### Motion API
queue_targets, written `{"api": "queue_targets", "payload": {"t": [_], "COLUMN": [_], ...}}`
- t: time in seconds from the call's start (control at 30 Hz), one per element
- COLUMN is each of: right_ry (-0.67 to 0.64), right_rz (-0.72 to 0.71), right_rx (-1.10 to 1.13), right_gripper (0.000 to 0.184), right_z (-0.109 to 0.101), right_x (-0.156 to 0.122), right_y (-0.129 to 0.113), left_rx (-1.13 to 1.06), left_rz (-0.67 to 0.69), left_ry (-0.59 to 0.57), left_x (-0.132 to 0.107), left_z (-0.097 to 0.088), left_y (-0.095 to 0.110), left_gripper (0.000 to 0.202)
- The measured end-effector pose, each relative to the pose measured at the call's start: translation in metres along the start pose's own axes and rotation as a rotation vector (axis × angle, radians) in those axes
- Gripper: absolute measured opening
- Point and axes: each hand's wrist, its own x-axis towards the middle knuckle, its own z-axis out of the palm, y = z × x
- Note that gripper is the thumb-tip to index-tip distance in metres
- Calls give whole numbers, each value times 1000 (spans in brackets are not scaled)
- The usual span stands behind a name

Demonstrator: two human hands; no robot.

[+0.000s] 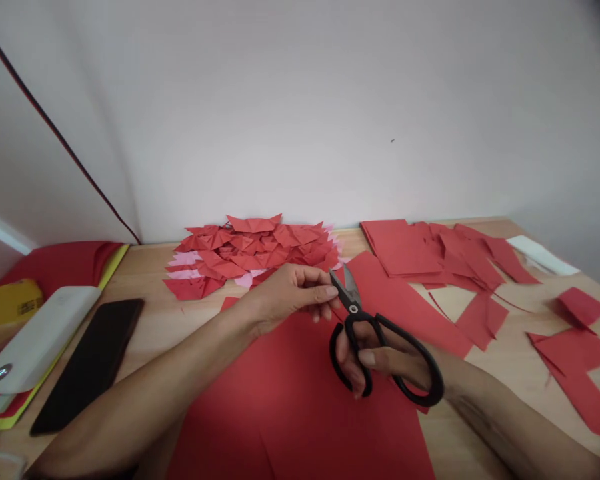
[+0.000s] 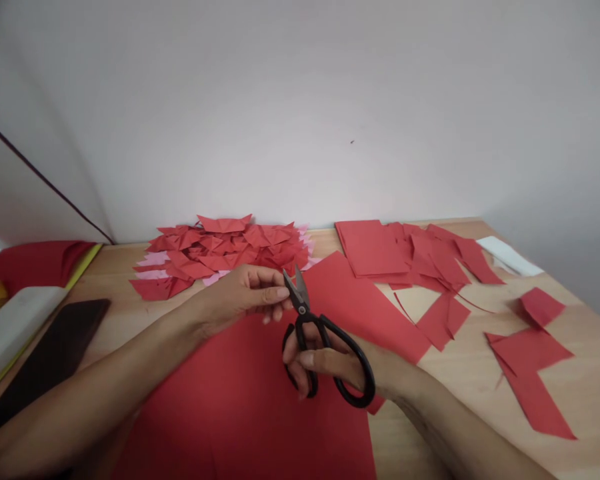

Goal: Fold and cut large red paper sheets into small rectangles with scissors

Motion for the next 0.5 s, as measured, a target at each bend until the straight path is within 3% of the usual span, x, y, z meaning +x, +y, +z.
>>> {"api": "queue_targets", "payload": {"t": [0.3, 0.5], "right_ry": [34, 17], "right_rz": [39, 30], "right_rx": [-76, -47], "right_gripper": [35, 35], "right_z": [-5, -11], "right_x": [-2, -7], "right_y": [-4, -1], "left_rx": [-78, -57], "left_rz": [-3, -11], "left_ry": [124, 136], "left_x": [2, 2], "left_z": [-2, -1], "left_y": [2, 7], "left_gripper": [15, 12]}}
